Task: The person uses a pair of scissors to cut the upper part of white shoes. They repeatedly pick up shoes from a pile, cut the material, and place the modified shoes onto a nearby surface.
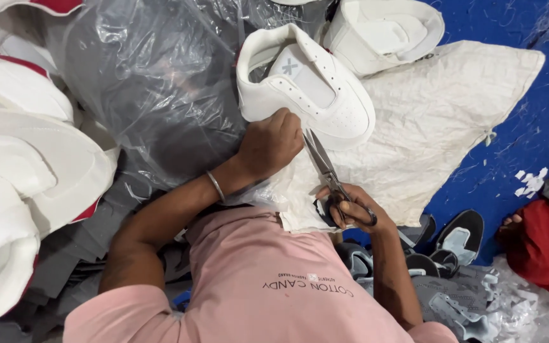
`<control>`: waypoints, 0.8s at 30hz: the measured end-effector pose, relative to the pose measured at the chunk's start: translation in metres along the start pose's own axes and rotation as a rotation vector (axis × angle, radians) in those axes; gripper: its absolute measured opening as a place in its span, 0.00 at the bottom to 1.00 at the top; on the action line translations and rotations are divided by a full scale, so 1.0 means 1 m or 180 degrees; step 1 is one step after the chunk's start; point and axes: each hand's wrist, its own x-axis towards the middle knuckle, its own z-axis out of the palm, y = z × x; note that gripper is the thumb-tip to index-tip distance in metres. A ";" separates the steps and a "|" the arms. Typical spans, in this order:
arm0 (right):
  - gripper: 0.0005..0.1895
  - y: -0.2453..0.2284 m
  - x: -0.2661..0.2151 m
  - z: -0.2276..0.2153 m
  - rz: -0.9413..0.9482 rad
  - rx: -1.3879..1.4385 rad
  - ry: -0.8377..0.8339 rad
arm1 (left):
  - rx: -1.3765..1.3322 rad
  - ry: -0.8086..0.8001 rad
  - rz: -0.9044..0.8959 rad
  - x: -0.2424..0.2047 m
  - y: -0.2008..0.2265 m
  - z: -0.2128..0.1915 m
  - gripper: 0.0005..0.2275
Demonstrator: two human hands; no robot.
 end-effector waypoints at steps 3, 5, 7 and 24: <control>0.35 0.003 0.005 -0.002 -0.0310 0.0067 -0.0003 | -0.0319 0.0108 -0.0109 -0.002 -0.001 0.001 0.08; 0.38 -0.001 0.011 -0.003 -0.0193 0.0147 0.0062 | -0.0254 0.0025 -0.0097 -0.002 -0.003 0.002 0.09; 0.38 0.000 0.012 -0.003 -0.0203 0.0210 0.0055 | -0.0229 0.0031 -0.0088 -0.001 -0.003 0.000 0.09; 0.36 0.002 0.016 -0.003 -0.0183 0.0197 0.0095 | 0.0241 -0.0182 0.0118 -0.008 -0.003 0.002 0.06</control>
